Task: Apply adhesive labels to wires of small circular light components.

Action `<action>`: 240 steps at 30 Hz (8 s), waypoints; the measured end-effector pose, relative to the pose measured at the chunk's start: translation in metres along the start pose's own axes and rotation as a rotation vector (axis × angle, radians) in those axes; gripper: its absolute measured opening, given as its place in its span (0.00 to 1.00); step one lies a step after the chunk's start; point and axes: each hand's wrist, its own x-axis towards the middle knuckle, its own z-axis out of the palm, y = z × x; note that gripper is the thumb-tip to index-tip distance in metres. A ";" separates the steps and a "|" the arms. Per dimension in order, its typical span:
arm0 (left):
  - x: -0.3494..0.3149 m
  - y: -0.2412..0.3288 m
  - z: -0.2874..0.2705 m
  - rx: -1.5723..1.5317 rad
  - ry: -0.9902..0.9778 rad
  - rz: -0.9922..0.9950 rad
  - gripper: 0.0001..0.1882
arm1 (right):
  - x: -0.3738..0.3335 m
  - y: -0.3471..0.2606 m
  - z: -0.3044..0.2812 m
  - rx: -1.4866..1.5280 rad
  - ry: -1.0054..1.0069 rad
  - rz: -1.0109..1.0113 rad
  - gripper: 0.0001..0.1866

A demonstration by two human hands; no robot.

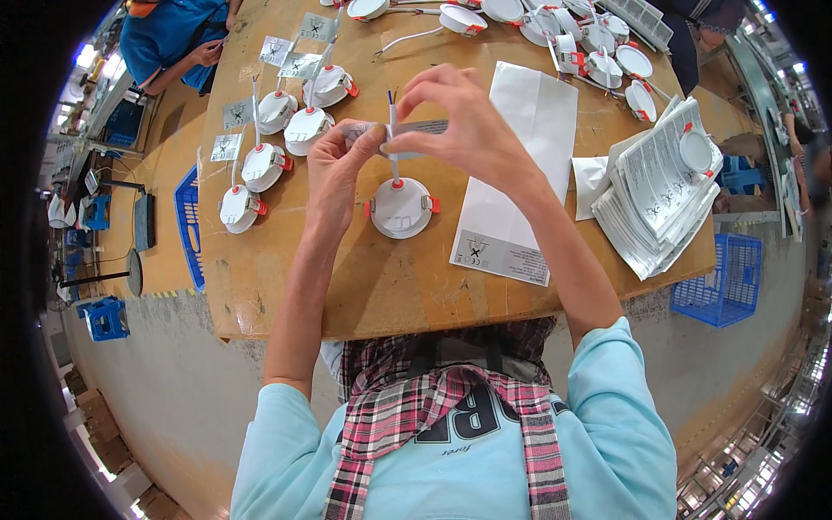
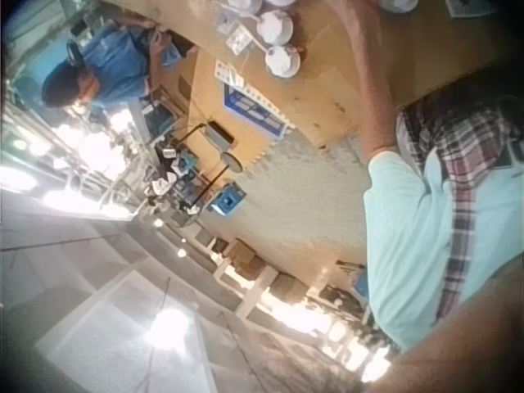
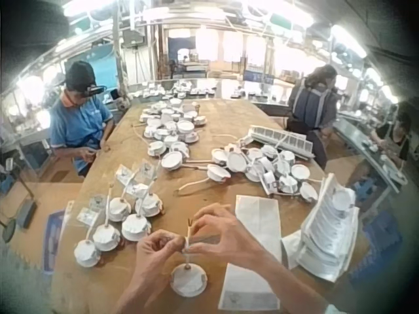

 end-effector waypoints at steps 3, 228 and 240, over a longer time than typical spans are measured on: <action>-0.001 -0.002 -0.005 0.036 -0.042 -0.026 0.09 | 0.005 0.003 0.012 0.076 -0.099 0.055 0.15; -0.040 0.005 0.001 0.611 -0.070 0.521 0.23 | -0.047 -0.030 0.015 0.649 0.045 0.419 0.14; -0.038 0.000 0.005 0.742 -0.140 0.661 0.26 | -0.036 -0.028 0.002 0.687 0.066 0.449 0.20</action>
